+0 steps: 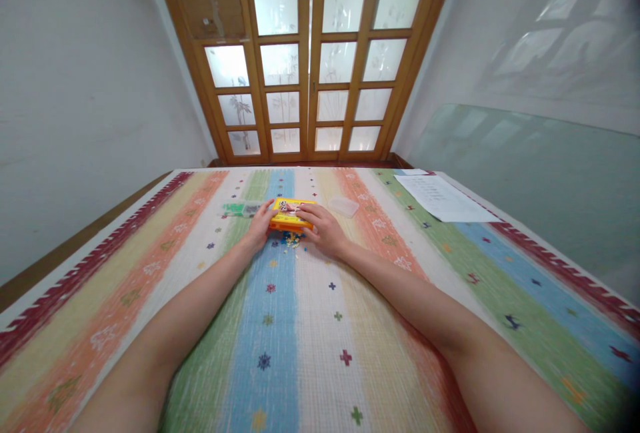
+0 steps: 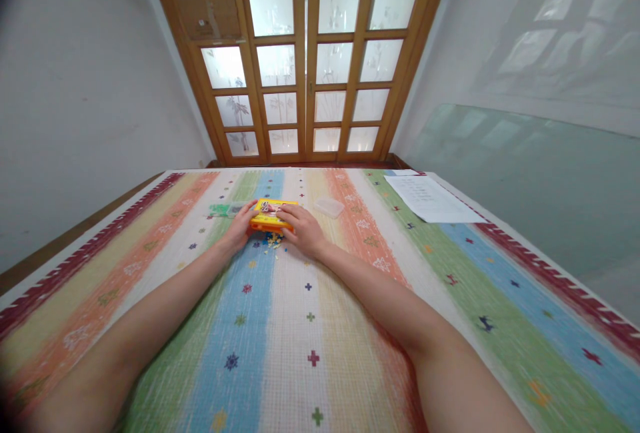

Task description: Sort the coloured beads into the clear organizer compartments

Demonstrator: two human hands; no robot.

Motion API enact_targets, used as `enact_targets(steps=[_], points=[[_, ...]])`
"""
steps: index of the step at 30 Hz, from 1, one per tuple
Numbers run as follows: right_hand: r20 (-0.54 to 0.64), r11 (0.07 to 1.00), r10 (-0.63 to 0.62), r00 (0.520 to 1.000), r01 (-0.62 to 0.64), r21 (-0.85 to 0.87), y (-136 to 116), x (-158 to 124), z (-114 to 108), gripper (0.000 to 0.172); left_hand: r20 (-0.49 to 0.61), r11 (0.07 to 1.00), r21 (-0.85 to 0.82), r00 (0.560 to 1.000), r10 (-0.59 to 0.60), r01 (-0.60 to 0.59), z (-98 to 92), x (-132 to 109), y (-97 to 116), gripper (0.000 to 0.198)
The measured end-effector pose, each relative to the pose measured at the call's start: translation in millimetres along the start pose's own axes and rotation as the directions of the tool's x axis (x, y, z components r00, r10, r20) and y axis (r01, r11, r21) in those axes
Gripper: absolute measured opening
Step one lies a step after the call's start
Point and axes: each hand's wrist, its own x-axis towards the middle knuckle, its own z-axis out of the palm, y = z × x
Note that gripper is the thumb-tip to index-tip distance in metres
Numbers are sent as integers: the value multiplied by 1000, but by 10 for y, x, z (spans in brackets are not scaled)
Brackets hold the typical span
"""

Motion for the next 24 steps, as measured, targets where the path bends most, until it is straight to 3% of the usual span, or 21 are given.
enact_targets(steps=[6, 12, 18, 24], points=[[30, 1000, 7, 1000, -6, -30, -17, 6, 7, 50, 5, 998, -48, 999, -33, 33, -2, -4, 35, 51], [-22, 993, 102, 995, -103, -58, -42, 22, -31, 49, -25, 997, -67, 999, -42, 40, -34, 23, 12, 47], [143, 993, -24, 989, 40, -111, -45, -5, -47, 55, -11, 995, -94, 1000, -20, 19, -145, 114, -33, 45], [152, 956, -65, 986, 105, -274, -9, 11, -24, 57, 42, 994, -82, 997, -64, 67, -23, 5, 43, 44]])
